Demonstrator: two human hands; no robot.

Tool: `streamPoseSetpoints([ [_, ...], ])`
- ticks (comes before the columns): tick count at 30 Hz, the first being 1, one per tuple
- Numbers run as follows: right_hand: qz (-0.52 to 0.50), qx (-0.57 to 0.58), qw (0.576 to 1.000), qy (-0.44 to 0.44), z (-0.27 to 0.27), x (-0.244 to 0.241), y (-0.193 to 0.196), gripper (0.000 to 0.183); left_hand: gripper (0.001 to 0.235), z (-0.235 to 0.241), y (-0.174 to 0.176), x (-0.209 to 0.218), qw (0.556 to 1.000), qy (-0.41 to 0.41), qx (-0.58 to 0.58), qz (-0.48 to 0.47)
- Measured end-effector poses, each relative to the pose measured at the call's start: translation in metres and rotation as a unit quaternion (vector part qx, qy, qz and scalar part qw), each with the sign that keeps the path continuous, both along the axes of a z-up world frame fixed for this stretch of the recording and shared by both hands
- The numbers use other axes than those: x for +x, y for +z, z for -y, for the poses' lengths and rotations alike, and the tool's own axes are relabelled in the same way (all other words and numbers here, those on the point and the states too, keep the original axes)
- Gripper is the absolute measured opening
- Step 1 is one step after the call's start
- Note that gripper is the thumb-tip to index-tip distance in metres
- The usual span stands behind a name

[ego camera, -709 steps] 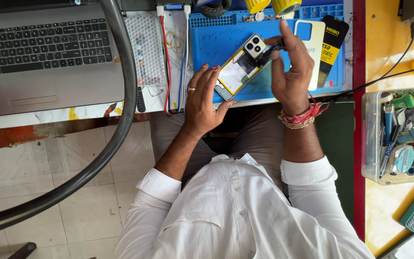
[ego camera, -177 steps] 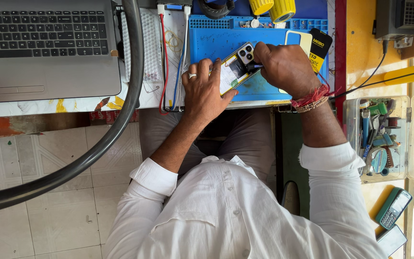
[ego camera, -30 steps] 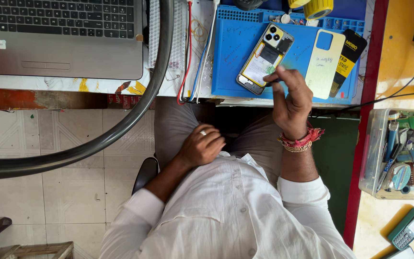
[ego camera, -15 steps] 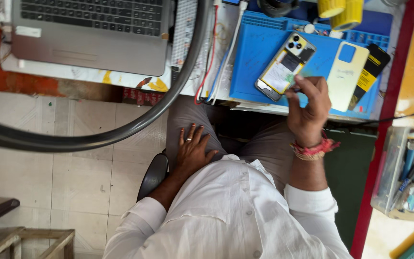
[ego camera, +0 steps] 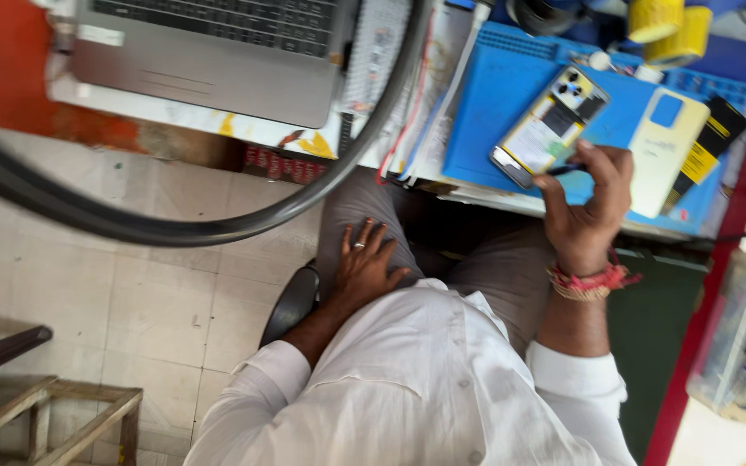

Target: The person uses a screwdriver to remove screws from the back of a disassembled smartphone. They then use a yellow air blower to clean the internal components and camera area before continuing to manipulate the device with the screwdriver.

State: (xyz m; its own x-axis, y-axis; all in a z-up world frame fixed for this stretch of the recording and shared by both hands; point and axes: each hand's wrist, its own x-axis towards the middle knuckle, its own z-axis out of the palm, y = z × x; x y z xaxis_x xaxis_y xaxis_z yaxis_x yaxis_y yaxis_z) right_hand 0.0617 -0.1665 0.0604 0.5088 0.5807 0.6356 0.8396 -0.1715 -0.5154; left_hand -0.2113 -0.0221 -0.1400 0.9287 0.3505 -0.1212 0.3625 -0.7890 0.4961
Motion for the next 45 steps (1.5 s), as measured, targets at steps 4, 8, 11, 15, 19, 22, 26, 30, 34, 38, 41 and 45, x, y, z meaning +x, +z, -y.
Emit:
streamPoseSetpoints([
  [4, -0.094, 0.02, 0.995, 0.027, 0.005, 0.004, -0.008, 0.051, 0.064, 0.001, -0.006, -0.001, 1.0, -0.002, 0.008, 0.009],
  [8, -0.044, 0.001, 0.999, -0.009, 0.005, 0.005, -0.012, 0.056, 0.064, 0.001, -0.003, 0.001, 1.0, -0.002, 0.003, -0.005],
  [11, -0.13, 0.034, 0.99, 0.033, 0.006, 0.004, -0.011, 0.053, 0.063, 0.0, 0.002, 0.003, 1.0, 0.0, -0.003, -0.003],
  [15, -0.123, 0.026, 0.99, 0.061, 0.008, 0.003, -0.011, 0.058, 0.062, 0.0, 0.008, 0.003, 1.0, -0.001, 0.005, 0.004],
  [19, -0.078, 0.007, 0.997, 0.0, 0.007, 0.004, -0.017, 0.053, 0.062, 0.001, 0.011, 0.004, 1.0, 0.003, -0.004, 0.0],
  [22, -0.201, 0.072, 0.975, 0.058, 0.011, 0.002, -0.023, 0.05, 0.062, 0.0, 0.012, 0.004, 1.0, 0.006, -0.005, -0.001],
  [26, -0.203, 0.129, 0.97, 0.041, 0.016, 0.004, -0.03, 0.054, 0.061, 0.0, 0.012, 0.004, 1.0, 0.005, -0.004, 0.005],
  [30, -0.22, 0.152, 0.963, 0.027, 0.02, 0.004, -0.032, 0.053, 0.061, 0.0, 0.011, 0.004, 1.0, 0.002, -0.002, 0.0],
  [34, -0.203, 0.114, 0.972, 0.026, 0.022, -0.006, -0.032, 0.063, 0.061, 0.001, 0.009, 0.005, 1.0, 0.002, -0.008, -0.005],
  [38, -0.146, 0.08, 0.985, 0.035, 0.017, -0.009, -0.034, 0.063, 0.061, 0.0, 0.009, 0.005, 1.0, 0.002, -0.008, -0.012],
  [41, -0.136, 0.068, 0.988, 0.035, 0.015, -0.009, -0.035, 0.063, 0.061, 0.0, 0.01, 0.005, 1.0, 0.002, -0.009, -0.018],
  [45, -0.119, 0.061, 0.991, 0.03, 0.011, -0.008, -0.03, 0.061, 0.06, 0.001, 0.01, 0.005, 1.0, 0.003, -0.009, -0.015],
])
